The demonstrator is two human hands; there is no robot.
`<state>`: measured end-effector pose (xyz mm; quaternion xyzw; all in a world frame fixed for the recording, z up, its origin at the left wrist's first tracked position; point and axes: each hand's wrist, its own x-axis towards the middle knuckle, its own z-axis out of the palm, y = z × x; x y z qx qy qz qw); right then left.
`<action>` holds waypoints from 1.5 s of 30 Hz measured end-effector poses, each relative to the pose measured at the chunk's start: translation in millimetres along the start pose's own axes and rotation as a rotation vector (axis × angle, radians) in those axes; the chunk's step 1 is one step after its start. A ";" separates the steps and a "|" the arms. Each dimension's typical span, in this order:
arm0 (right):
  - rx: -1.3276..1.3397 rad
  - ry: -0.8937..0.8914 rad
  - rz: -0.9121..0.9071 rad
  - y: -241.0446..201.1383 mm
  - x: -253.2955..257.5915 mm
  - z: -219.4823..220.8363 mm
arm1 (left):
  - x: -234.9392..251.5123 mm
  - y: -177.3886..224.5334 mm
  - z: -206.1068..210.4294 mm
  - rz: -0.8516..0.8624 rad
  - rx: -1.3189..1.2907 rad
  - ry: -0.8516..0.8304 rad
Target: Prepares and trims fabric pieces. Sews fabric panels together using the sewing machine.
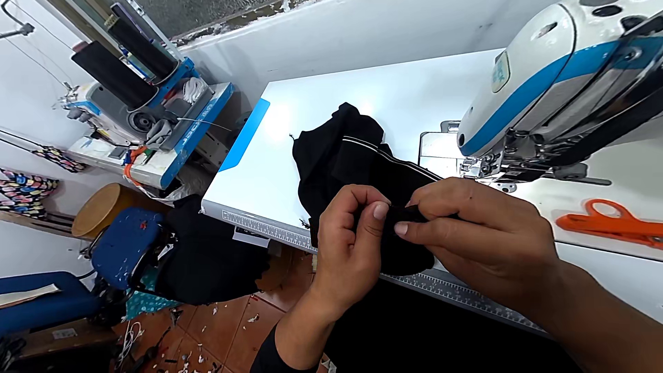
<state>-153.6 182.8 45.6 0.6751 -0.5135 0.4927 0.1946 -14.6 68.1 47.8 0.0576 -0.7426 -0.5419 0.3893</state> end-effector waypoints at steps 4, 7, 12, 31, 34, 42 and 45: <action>-0.039 -0.037 -0.079 3.3 -0.7 -5.6 | 4.3 1.4 -14.6 -0.107 -0.141 -0.194; -0.035 -0.052 -0.075 0.4 -1.0 -4.4 | 6.1 -0.5 -26.6 -0.061 -0.085 -0.326; 0.114 -0.364 0.287 8.3 2.6 -11.6 | -3.9 -5.3 -60.1 -0.044 -0.047 -0.206; 0.945 0.397 1.192 -56.1 -38.5 20.1 | 160.0 -34.1 -17.6 0.329 0.861 -0.761; 0.511 0.295 1.437 -65.4 -118.8 -42.2 | 107.4 -104.5 56.0 0.159 0.552 -0.947; -0.658 -0.286 0.569 -12.8 -120.2 -50.9 | 81.7 -129.3 85.8 0.411 0.427 -0.853; -0.681 -0.400 0.574 11.9 -120.6 -32.2 | 76.7 -126.0 82.0 0.454 0.505 -0.815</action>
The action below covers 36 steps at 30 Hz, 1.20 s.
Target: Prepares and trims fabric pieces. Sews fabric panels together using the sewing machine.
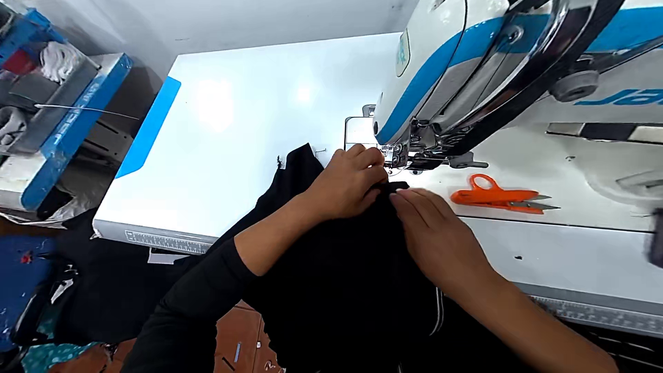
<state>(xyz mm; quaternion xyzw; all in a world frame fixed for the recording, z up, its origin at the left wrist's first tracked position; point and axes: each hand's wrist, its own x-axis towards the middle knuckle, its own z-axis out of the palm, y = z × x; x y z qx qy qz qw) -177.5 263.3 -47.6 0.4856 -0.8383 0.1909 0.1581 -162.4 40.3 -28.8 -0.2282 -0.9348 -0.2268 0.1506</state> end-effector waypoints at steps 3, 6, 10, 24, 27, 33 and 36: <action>-0.075 -0.016 0.051 10.3 3.1 3.4 | -3.8 -1.9 0.2 -0.001 0.053 0.044; -0.042 -0.041 0.024 23.0 2.7 5.0 | -6.0 -5.0 2.7 0.027 0.088 0.082; -0.035 -0.067 -0.061 26.3 3.3 3.1 | -4.5 -4.5 3.8 0.072 0.140 0.111; 0.182 -0.022 -0.075 31.9 5.6 5.9 | -3.2 -9.3 5.7 -0.008 -0.002 0.102; 0.153 -0.023 -0.104 31.6 5.2 8.4 | -2.9 -8.6 6.8 -0.021 0.018 0.124; 0.056 -0.087 -0.123 27.1 11.1 9.2 | -3.6 -4.5 6.6 0.102 0.110 0.206; 0.003 -0.090 -0.136 20.8 13.9 8.5 | -5.0 -3.2 3.6 0.131 0.127 0.169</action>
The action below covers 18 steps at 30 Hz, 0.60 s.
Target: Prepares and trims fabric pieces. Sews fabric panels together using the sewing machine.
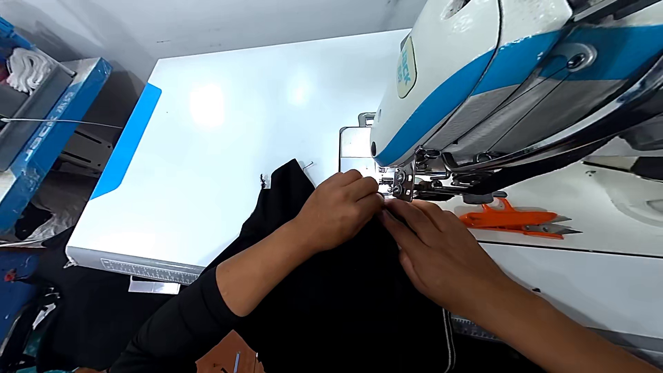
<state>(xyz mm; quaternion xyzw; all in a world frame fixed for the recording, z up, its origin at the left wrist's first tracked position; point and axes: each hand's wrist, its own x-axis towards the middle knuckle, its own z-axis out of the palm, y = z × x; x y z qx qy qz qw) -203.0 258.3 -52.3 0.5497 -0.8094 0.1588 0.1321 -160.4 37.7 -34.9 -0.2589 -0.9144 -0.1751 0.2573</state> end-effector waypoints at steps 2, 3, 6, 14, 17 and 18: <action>-0.039 -0.016 0.000 -2.3 1.5 -0.2 | -1.8 0.8 -3.5 0.009 -0.011 -0.054; -0.048 -0.020 0.002 -2.7 1.6 0.0 | -3.2 1.8 -6.2 0.005 -0.022 -0.086; -0.069 -0.008 0.000 -4.5 0.6 1.2 | -8.4 6.0 -13.9 -0.024 -0.045 -0.155; -0.081 0.002 0.025 -7.0 -5.7 0.0 | -19.0 10.0 -14.5 -0.039 -0.046 -0.175; -0.093 -0.011 0.024 -7.3 -3.3 -1.6 | -17.9 9.4 -13.4 -0.039 -0.039 -0.173; -0.087 -0.020 0.025 -6.9 -2.7 -2.2 | -17.5 8.5 -12.8 -0.030 -0.033 -0.177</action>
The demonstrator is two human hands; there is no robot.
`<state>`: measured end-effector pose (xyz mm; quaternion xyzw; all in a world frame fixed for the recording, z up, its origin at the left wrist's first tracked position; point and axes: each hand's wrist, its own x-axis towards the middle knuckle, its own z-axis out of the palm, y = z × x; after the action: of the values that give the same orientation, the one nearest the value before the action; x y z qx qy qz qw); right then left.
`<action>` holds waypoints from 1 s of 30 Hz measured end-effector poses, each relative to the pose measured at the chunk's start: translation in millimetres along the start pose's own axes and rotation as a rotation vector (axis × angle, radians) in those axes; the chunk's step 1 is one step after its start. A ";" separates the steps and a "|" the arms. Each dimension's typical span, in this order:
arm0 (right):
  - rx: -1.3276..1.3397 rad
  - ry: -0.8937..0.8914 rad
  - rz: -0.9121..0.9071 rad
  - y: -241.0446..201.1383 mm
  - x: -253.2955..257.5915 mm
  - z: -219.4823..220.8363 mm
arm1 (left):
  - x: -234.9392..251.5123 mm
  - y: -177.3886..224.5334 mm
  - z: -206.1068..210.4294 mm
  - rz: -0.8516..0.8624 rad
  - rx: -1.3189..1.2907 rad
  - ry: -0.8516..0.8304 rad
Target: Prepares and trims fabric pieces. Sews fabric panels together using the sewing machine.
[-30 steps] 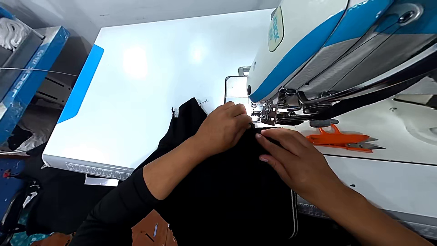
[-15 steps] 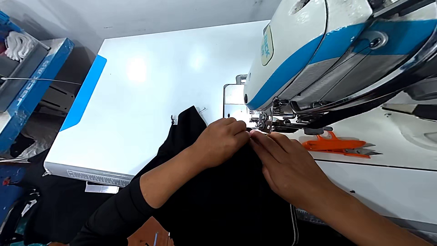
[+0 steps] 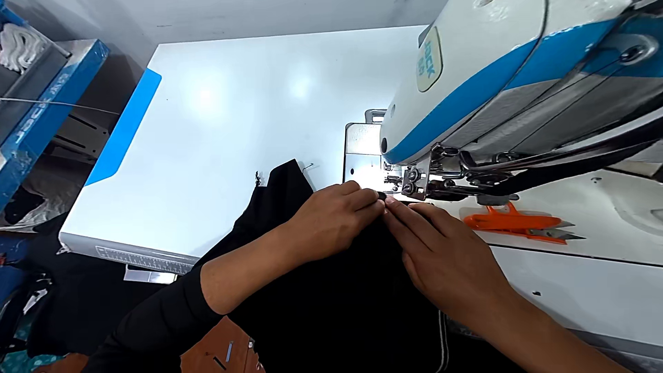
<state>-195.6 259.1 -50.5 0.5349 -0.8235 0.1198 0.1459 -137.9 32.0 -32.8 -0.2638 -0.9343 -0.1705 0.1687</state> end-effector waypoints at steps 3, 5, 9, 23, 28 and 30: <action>0.015 -0.005 0.006 3.8 4.4 -0.4 | 3.9 -6.8 0.4 0.030 0.018 -0.008; 0.020 -0.009 0.009 7.4 8.6 -1.1 | 8.0 -12.4 1.0 0.038 0.011 -0.004; 0.041 0.003 0.069 12.7 10.1 2.3 | 17.2 -26.2 1.7 0.042 -0.002 -0.014; -0.025 -0.059 0.095 29.1 17.9 3.6 | 35.4 -43.6 0.3 0.048 0.018 -0.015; 0.024 -0.089 0.073 27.3 13.0 -1.5 | 30.6 -44.6 3.3 0.046 0.017 -0.008; 0.049 -0.106 0.072 25.1 6.2 -1.9 | 30.9 -48.7 2.4 0.063 0.028 -0.018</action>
<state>-220.8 264.6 -47.5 0.5138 -0.8457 0.1167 0.0848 -190.1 7.3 -33.6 -0.2921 -0.9294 -0.1496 0.1690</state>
